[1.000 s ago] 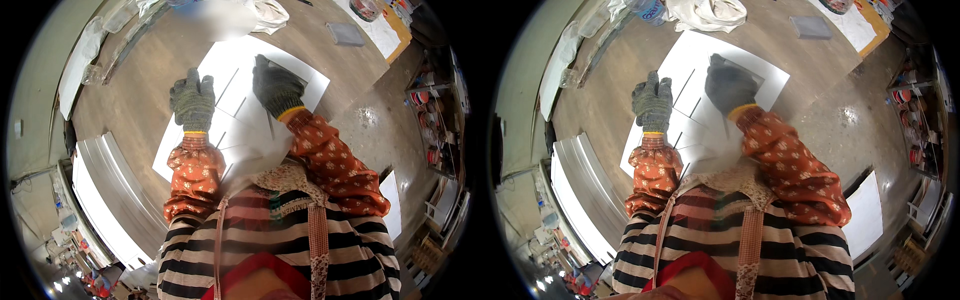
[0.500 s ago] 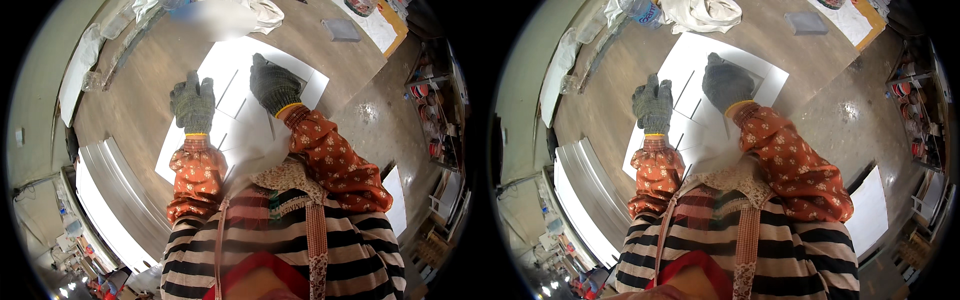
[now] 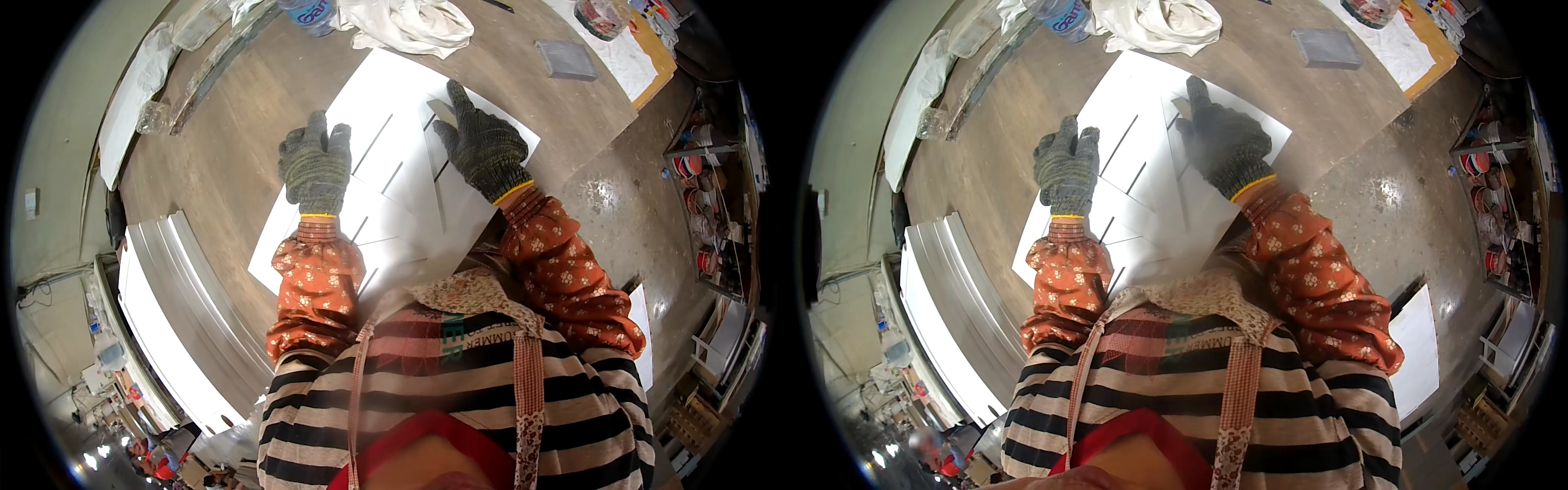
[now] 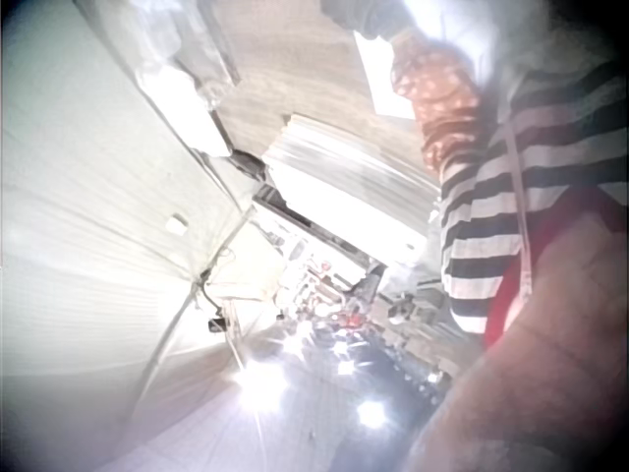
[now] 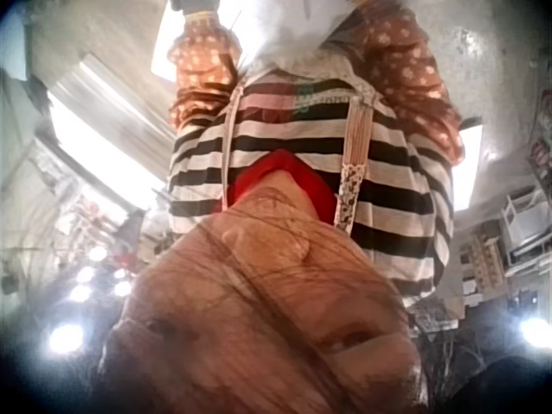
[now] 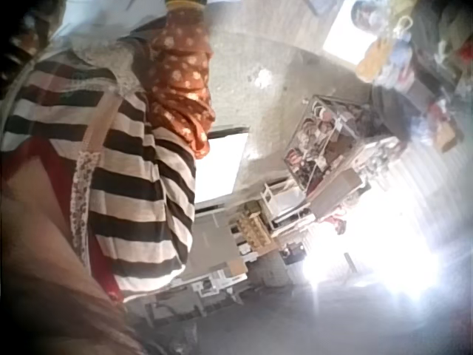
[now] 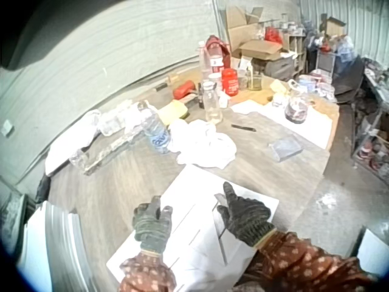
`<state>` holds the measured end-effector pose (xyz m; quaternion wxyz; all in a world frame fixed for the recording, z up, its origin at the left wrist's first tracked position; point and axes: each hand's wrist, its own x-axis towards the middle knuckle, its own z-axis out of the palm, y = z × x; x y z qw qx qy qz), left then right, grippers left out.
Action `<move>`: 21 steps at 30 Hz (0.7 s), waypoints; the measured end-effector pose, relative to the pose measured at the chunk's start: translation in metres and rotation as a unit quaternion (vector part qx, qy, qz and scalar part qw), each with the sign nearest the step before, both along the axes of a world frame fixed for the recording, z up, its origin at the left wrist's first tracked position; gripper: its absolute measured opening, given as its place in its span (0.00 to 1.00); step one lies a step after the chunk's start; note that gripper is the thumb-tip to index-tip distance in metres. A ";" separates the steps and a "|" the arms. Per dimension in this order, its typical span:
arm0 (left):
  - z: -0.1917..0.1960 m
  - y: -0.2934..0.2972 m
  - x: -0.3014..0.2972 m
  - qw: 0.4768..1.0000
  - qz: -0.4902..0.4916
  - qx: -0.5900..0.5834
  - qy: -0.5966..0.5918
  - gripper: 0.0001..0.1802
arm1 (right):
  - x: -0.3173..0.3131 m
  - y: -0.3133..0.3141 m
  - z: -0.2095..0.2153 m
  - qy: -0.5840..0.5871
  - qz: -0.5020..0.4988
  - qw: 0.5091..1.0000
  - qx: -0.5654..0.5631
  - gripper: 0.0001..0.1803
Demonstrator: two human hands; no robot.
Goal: The person traces the recessed pattern on a white decorative panel by hand, picks up the panel to check the edges, and then wipes the surface with a white cloth.
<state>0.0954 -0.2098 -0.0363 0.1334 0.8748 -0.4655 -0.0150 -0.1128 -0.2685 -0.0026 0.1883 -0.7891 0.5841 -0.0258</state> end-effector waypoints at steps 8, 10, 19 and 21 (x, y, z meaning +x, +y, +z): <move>-0.003 0.001 0.002 0.998 -0.045 -0.049 -0.015 0.24 | -0.017 -0.023 -0.012 -0.015 0.096 0.994 -0.049 0.28; -0.003 0.001 0.002 0.998 -0.039 -0.050 -0.016 0.24 | -0.016 -0.028 -0.004 -0.012 0.084 0.996 -0.015 0.26; -0.007 0.002 0.002 0.998 -0.025 -0.052 -0.024 0.25 | -0.014 -0.044 -0.021 -0.016 0.154 0.987 -0.030 0.12; -0.009 0.002 0.004 0.999 -0.014 -0.044 -0.024 0.25 | -0.015 -0.044 -0.026 -0.013 0.169 0.985 -0.044 0.11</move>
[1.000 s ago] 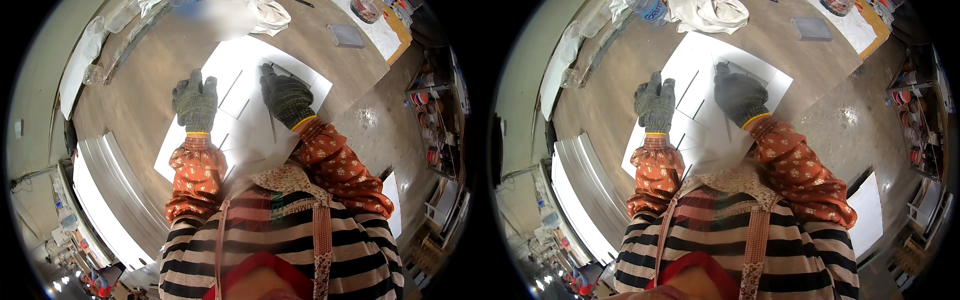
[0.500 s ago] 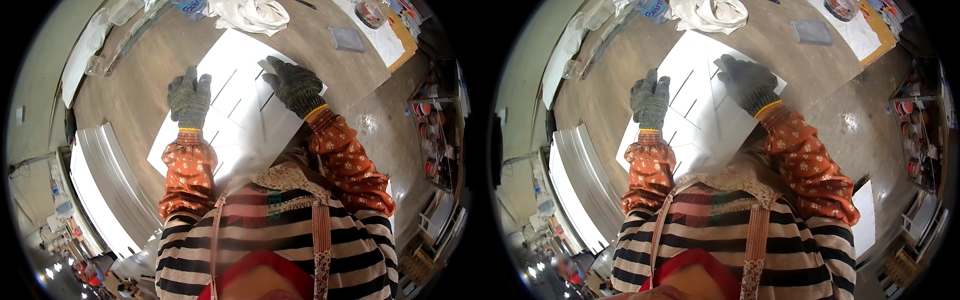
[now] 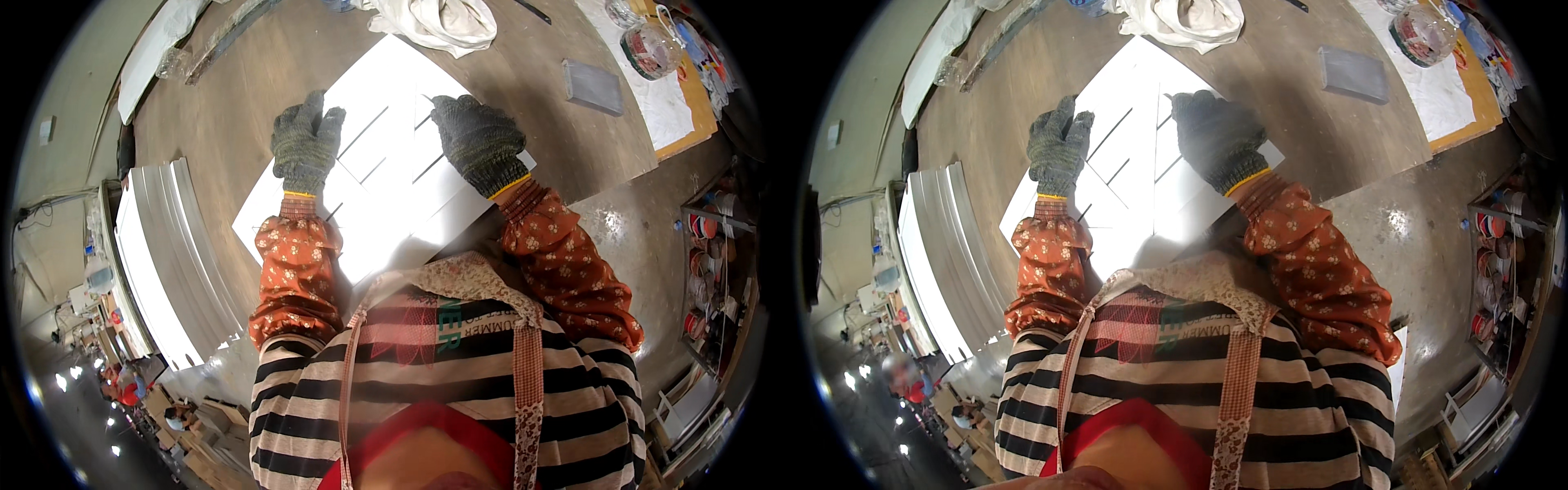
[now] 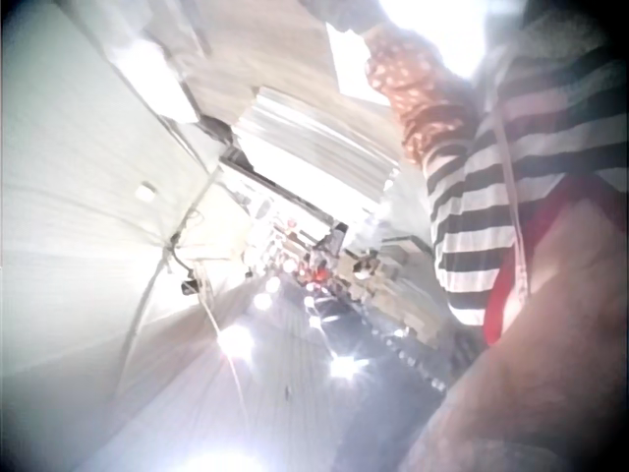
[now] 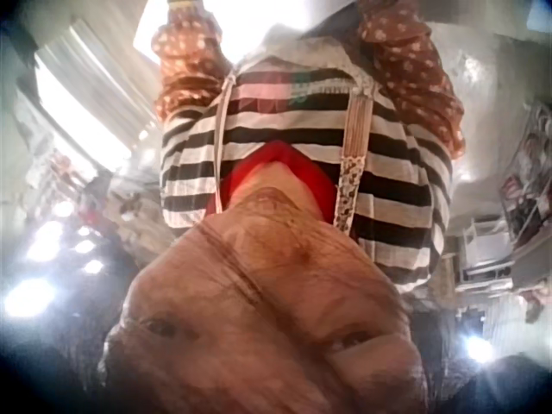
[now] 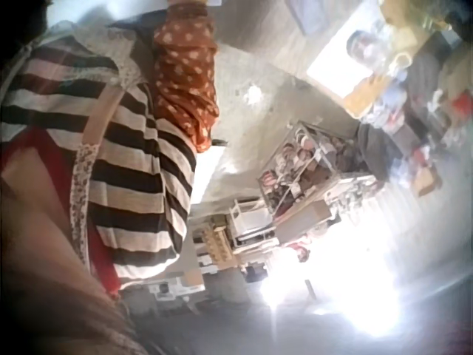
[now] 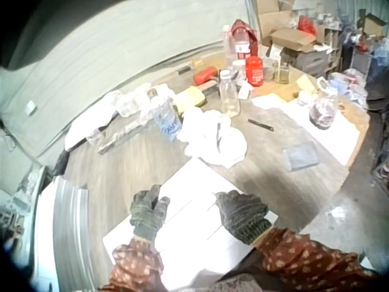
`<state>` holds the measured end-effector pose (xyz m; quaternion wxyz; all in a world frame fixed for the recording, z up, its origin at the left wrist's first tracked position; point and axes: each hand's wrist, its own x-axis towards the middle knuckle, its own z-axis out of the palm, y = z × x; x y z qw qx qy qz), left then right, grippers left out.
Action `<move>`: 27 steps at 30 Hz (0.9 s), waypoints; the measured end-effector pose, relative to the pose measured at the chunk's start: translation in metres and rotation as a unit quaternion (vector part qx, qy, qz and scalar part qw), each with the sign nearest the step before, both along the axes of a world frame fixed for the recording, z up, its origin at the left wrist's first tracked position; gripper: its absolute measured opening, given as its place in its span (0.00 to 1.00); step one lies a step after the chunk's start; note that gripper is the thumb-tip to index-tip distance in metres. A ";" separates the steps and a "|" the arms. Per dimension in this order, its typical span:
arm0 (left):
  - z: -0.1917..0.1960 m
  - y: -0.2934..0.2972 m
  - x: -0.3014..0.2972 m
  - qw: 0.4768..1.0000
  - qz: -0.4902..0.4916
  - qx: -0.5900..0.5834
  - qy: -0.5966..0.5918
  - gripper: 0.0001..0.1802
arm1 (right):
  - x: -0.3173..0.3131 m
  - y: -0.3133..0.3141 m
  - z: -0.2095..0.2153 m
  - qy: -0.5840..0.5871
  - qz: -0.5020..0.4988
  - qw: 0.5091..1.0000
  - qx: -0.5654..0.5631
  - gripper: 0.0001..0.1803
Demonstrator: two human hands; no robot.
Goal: The person traces the recessed pattern on a white decorative panel by hand, picks up the panel to check the edges, and then wipes the surface with a white cloth.
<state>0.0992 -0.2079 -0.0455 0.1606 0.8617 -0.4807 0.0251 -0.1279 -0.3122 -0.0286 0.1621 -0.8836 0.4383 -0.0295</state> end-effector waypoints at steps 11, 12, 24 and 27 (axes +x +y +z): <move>-0.002 0.001 0.002 1.000 -0.017 -0.004 0.023 0.26 | 0.002 -0.001 -0.009 0.023 0.012 1.000 0.009 0.09; -0.001 0.002 0.002 1.000 -0.018 -0.001 0.023 0.26 | 0.000 -0.002 -0.011 -0.006 0.023 1.000 0.000 0.09; -0.007 0.001 0.007 1.000 -0.020 -0.012 0.005 0.26 | -0.006 -0.007 -0.023 -0.091 0.040 0.995 -0.020 0.09; 0.000 0.000 0.002 1.000 -0.024 -0.005 0.010 0.26 | -0.004 -0.004 -0.026 -0.110 0.039 0.991 -0.071 0.09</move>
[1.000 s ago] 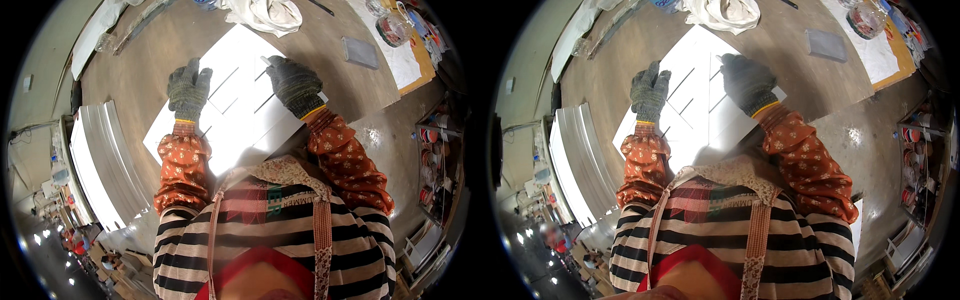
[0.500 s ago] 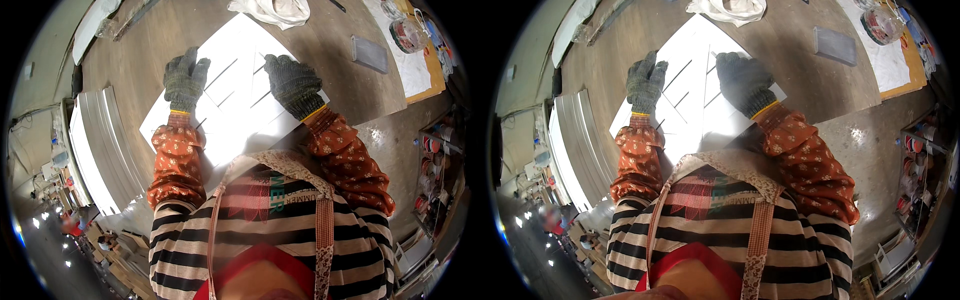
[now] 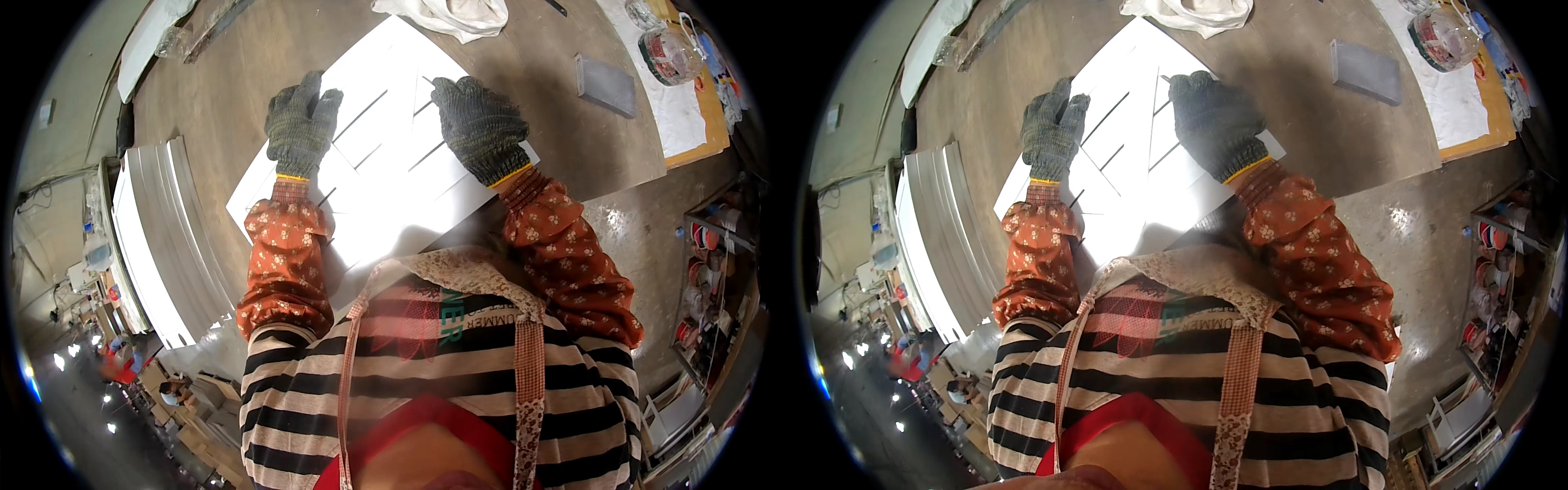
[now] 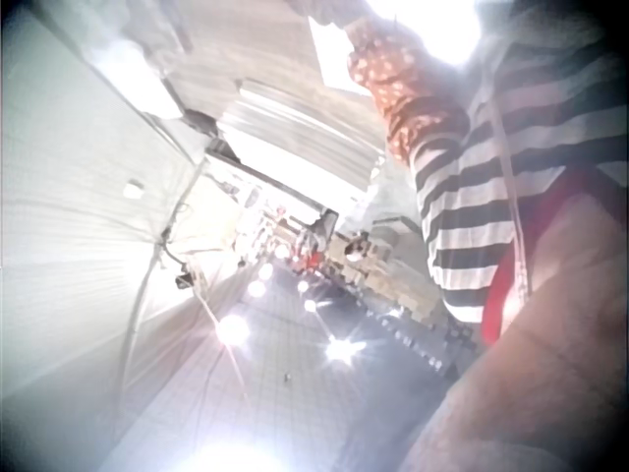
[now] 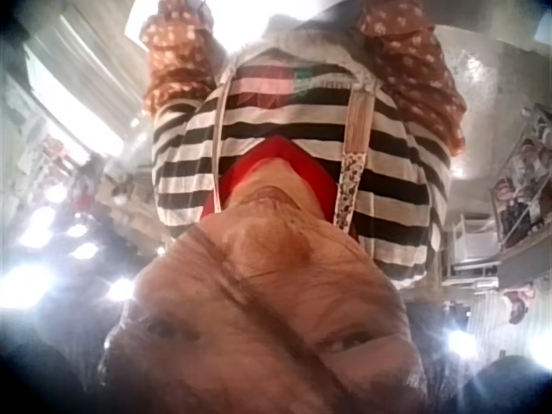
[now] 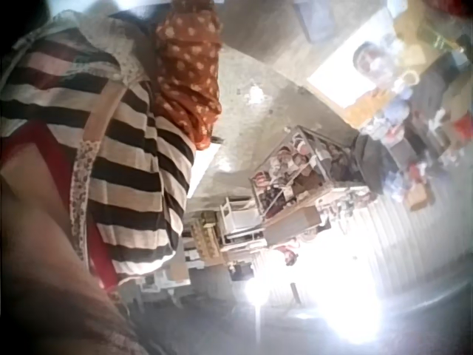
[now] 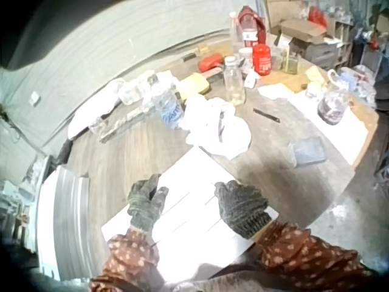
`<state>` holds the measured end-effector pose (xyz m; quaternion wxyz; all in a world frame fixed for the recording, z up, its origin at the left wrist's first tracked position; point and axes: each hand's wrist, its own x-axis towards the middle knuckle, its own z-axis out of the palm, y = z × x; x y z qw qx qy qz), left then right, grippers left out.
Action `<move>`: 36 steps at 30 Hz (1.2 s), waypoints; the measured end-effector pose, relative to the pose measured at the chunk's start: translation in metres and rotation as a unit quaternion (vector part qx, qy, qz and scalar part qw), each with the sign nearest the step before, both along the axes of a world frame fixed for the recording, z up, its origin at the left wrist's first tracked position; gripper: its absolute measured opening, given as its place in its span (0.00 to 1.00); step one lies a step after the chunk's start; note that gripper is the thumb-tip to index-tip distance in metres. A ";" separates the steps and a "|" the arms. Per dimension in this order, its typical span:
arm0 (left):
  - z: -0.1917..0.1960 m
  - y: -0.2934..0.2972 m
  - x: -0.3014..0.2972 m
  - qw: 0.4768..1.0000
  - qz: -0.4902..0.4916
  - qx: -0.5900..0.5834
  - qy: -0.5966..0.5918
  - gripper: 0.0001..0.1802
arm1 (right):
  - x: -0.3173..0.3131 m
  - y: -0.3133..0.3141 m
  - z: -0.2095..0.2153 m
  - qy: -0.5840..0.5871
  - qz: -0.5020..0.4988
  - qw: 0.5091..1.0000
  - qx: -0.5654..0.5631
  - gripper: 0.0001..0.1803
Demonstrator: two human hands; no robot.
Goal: The person traces the recessed pattern on a white decorative panel by hand, picks up the panel to check the edges, and then wipes the surface with a white cloth.
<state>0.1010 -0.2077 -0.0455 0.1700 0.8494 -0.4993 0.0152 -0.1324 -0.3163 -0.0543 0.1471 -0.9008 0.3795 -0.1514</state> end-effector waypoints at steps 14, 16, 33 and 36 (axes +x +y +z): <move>-0.005 0.002 0.005 1.000 0.014 0.020 0.004 0.28 | 0.001 0.002 0.005 0.043 0.050 0.998 -0.019 0.08; -0.003 0.001 0.003 1.000 0.017 0.026 0.005 0.28 | 0.003 0.003 0.004 0.075 0.018 0.997 0.020 0.15; 0.010 -0.001 -0.005 0.999 0.019 0.032 -0.002 0.26 | 0.004 0.007 0.000 0.060 0.010 0.998 0.004 0.09; 0.003 0.001 -0.002 1.000 0.020 0.015 -0.008 0.26 | 0.006 0.007 -0.003 0.060 -0.007 0.998 0.018 0.12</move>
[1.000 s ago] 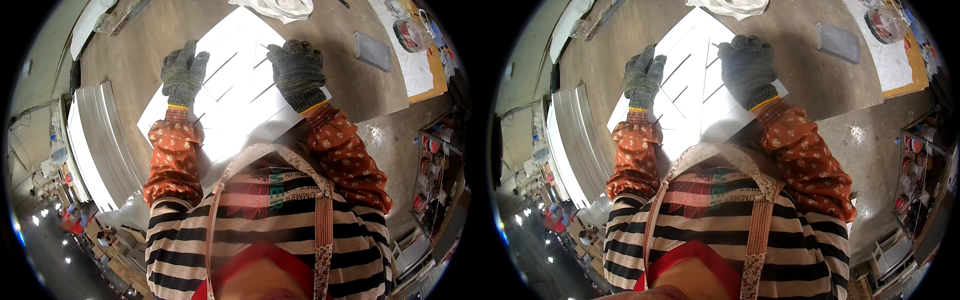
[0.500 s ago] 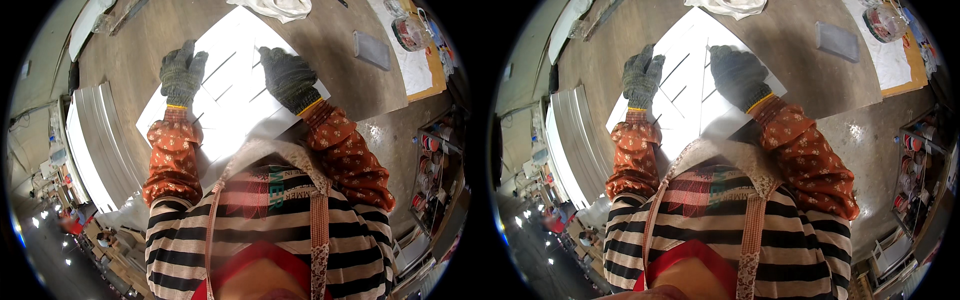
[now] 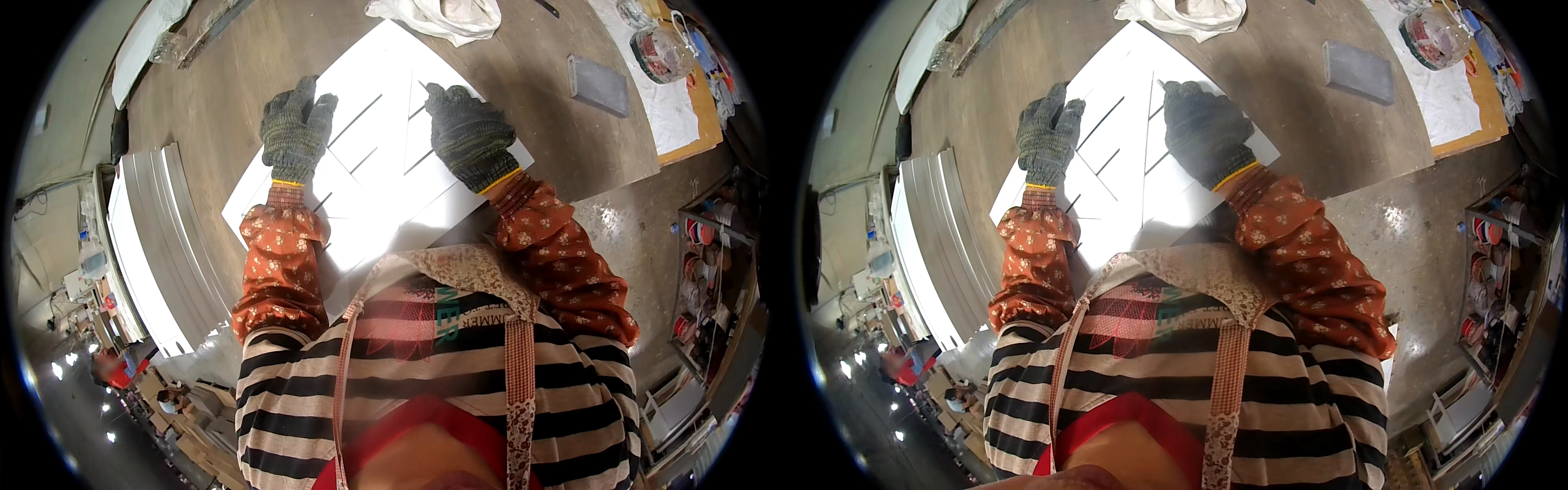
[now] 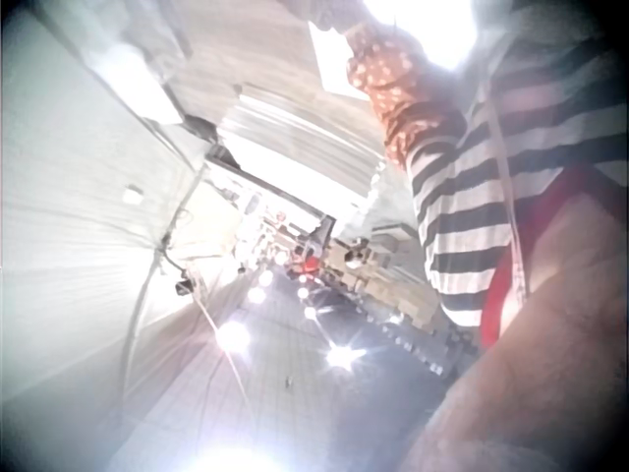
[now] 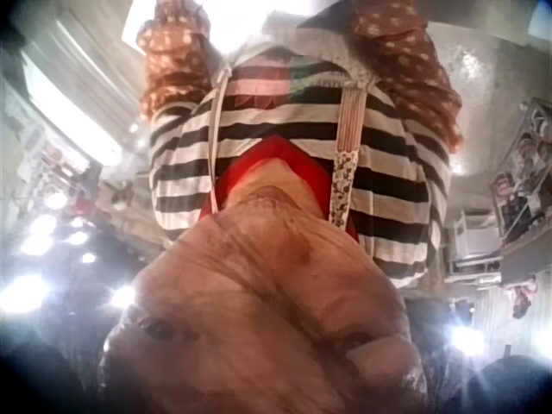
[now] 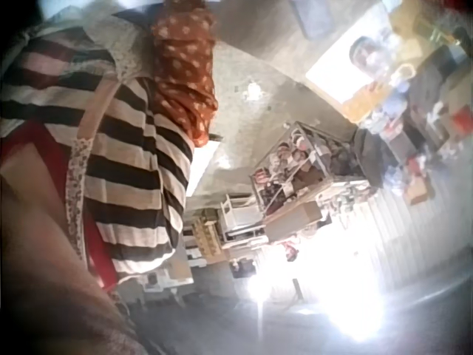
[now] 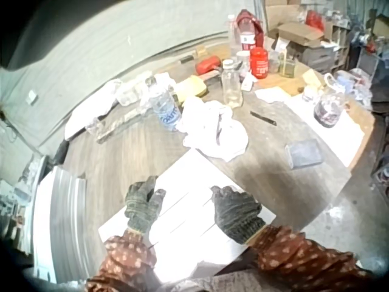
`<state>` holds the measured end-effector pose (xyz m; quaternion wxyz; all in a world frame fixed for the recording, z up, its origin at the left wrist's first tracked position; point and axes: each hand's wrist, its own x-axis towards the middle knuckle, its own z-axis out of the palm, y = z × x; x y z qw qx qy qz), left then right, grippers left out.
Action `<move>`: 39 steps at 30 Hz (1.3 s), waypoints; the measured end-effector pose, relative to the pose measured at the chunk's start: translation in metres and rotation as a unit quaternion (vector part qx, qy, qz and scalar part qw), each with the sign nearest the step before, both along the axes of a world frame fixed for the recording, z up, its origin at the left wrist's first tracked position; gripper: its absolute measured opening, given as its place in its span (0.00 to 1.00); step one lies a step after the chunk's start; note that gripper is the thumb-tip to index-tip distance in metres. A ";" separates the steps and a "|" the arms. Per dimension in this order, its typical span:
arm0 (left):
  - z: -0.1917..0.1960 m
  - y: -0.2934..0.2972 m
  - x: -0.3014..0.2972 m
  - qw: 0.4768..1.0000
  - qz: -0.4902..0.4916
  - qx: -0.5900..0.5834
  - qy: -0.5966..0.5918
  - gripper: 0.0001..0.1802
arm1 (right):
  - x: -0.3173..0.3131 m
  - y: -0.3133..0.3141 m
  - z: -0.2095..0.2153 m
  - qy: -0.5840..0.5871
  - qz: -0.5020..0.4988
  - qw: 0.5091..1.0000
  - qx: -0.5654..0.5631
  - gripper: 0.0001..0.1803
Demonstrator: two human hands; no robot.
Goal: The person traces the recessed pattern on a white decorative panel by hand, picks up the panel to check the edges, and then wipes the surface with a white cloth.
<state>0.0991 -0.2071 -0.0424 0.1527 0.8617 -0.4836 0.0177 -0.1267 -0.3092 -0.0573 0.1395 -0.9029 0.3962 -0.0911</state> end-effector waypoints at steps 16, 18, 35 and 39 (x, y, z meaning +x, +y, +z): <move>-0.004 -0.001 0.002 1.000 -0.016 -0.020 -0.010 0.25 | 0.001 0.006 -0.001 -0.031 0.032 0.995 -0.092 0.11; -0.007 0.001 0.004 0.999 -0.016 -0.035 -0.013 0.25 | 0.000 0.005 -0.002 -0.021 0.036 0.996 -0.072 0.11; 0.004 -0.001 -0.002 1.000 -0.003 0.018 -0.004 0.27 | 0.006 0.006 0.006 0.001 -0.025 1.000 0.000 0.09; 0.005 -0.003 -0.003 0.999 0.007 0.038 0.004 0.27 | 0.005 -0.002 0.008 0.017 0.032 0.999 0.021 0.10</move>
